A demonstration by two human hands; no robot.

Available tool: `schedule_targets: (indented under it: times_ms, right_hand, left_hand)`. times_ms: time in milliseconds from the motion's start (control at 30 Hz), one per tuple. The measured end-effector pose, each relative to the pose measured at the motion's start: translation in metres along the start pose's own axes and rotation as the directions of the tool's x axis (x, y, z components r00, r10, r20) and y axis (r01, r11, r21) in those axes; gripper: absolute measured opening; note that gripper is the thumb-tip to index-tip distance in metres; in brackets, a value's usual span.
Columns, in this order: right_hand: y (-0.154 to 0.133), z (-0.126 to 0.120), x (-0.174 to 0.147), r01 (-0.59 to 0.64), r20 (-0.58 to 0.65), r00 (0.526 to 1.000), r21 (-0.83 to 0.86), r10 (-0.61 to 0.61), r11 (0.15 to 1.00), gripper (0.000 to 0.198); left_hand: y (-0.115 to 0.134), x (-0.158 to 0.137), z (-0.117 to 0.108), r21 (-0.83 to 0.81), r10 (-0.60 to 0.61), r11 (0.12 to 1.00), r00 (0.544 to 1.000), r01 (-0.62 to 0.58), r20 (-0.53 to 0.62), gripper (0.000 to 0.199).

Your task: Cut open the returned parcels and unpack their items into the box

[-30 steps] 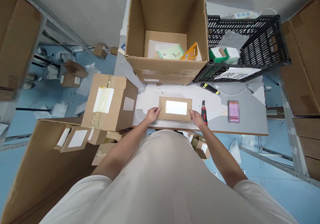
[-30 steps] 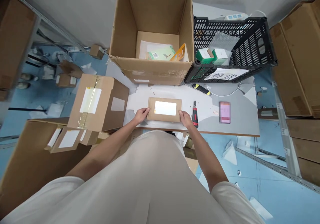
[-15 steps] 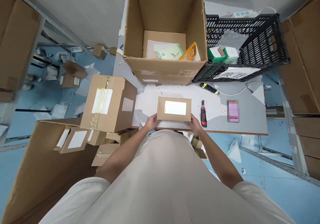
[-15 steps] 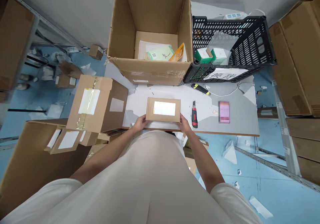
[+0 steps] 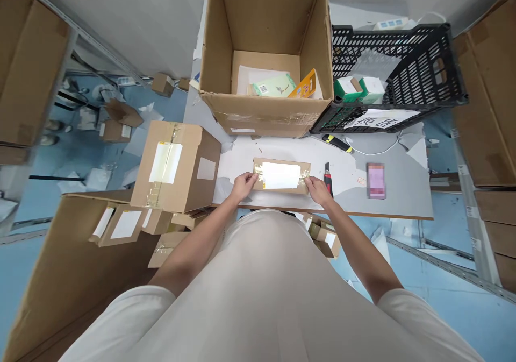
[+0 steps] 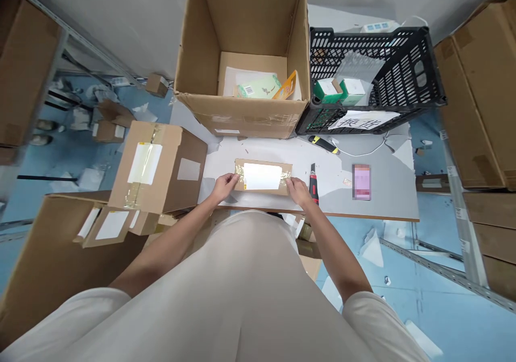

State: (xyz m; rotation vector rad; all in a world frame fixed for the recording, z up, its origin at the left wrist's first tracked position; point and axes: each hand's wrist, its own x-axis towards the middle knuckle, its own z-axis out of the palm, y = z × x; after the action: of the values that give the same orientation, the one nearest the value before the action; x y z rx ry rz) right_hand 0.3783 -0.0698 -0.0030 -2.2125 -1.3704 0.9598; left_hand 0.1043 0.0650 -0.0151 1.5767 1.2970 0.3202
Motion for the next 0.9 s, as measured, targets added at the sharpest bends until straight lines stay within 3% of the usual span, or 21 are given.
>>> schedule_targets:
  times_ms: [167,267,333,467,600,833,900]
  right_hand:
    - [-0.003,0.002,0.005,-0.063,-0.005,0.998,0.091,0.064,0.994,0.055]
    - [0.013,0.005,0.002,-0.082,0.014,0.997,0.244,0.081,0.966,0.054]
    - [0.032,0.008,-0.002,-0.106,-0.080,0.988,0.287,0.134,0.952,0.050]
    - [0.072,0.015,-0.013,-0.311,-0.365,0.881,0.034,0.302,0.950,0.040]
    - [0.092,0.021,-0.017,-0.464,-0.272,0.868,-0.148,0.415,0.873,0.043]
    - [0.088,0.017,-0.009,-0.441,-0.248,0.883,-0.141,0.399,0.887,0.032]
    - [0.082,0.009,-0.009,-0.424,-0.264,0.886,-0.126,0.381,0.897,0.032]
  left_hand:
    - [0.006,-0.002,0.004,0.075,-0.019,0.997,1.000,0.020,-0.011,0.047]
    - [0.007,-0.007,0.008,0.085,-0.050,0.995,0.998,0.053,-0.038,0.057]
    - [0.007,-0.008,0.010,0.074,-0.069,0.995,0.996,0.073,-0.053,0.057]
    - [0.004,-0.011,0.014,0.042,-0.083,0.995,0.991,0.088,-0.102,0.068]
    - [0.000,-0.013,0.018,0.012,-0.027,0.999,0.985,0.029,-0.168,0.087]
    - [-0.007,-0.014,0.022,0.057,0.059,0.997,0.977,-0.049,-0.202,0.078]
    - [-0.007,-0.016,0.023,0.120,0.130,0.987,0.963,-0.104,-0.237,0.075]
